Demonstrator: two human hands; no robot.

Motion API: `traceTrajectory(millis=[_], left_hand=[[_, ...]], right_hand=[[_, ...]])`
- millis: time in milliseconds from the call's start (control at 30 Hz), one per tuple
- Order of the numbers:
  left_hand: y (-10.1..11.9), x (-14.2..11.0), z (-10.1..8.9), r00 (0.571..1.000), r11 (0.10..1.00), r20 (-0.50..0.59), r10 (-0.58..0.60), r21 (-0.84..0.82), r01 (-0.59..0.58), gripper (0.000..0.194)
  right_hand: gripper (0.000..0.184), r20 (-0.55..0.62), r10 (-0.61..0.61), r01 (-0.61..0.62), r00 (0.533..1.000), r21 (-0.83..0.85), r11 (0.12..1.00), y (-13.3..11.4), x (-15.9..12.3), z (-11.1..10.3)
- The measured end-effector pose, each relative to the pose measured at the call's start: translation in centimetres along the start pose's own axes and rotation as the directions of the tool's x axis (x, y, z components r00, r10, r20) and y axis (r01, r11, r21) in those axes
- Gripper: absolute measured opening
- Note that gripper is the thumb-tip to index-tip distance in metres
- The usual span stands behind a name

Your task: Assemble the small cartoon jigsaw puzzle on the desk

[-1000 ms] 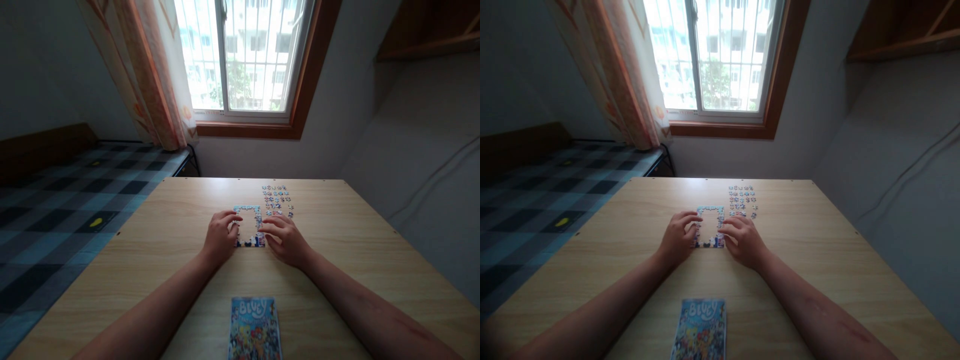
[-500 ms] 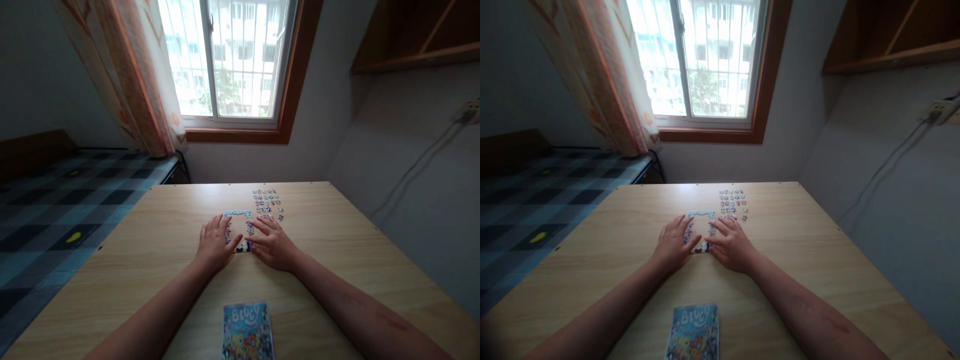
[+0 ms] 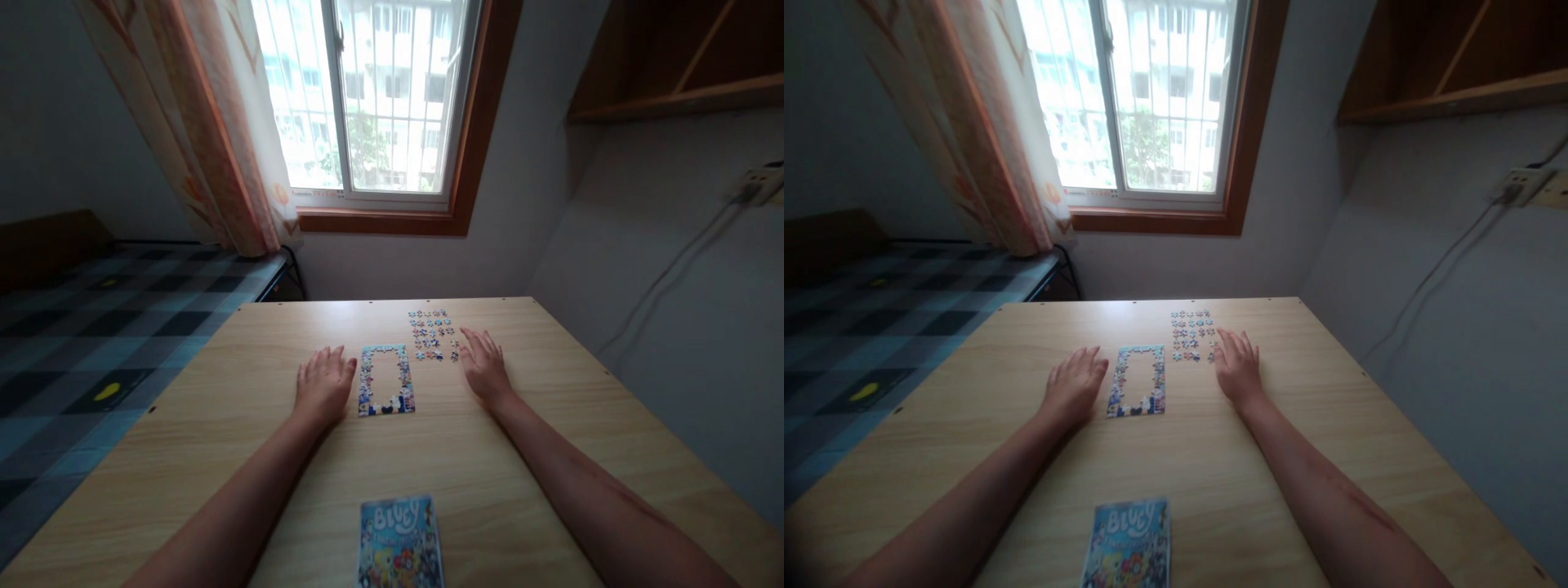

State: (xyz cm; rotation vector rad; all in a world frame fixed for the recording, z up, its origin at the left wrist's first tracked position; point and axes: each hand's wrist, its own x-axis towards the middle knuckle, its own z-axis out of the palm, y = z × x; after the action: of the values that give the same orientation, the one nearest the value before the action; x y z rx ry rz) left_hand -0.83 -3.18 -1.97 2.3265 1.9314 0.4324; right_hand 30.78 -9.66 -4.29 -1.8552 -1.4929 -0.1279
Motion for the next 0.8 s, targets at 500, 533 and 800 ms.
traceTrajectory(millis=[500, 533, 800], left_hand=[[-0.7, 0.2, -0.1, 0.997, 1.000, -0.076, -0.020, 0.005, 0.021, 0.056], [-0.6, 0.1, -0.2, 0.997, 1.000, -0.071, -0.017, 0.008, 0.018, 0.056], [-0.5, 0.0, -0.3, 0.998, 1.000, -0.058, -0.006, 0.012, 0.007, 0.057]], right_hand=[[0.053, 0.233, -0.096, 0.122, 0.968, -0.102, 0.987, -0.9, -0.8, 0.8], [0.053, 0.243, -0.099, 0.128, 0.965, -0.106, 0.986, -1.0, -0.8, 0.7], [0.050, 0.327, -0.093, 0.146, 0.940, -0.141, 0.979, -1.7, -0.8, -0.1]])
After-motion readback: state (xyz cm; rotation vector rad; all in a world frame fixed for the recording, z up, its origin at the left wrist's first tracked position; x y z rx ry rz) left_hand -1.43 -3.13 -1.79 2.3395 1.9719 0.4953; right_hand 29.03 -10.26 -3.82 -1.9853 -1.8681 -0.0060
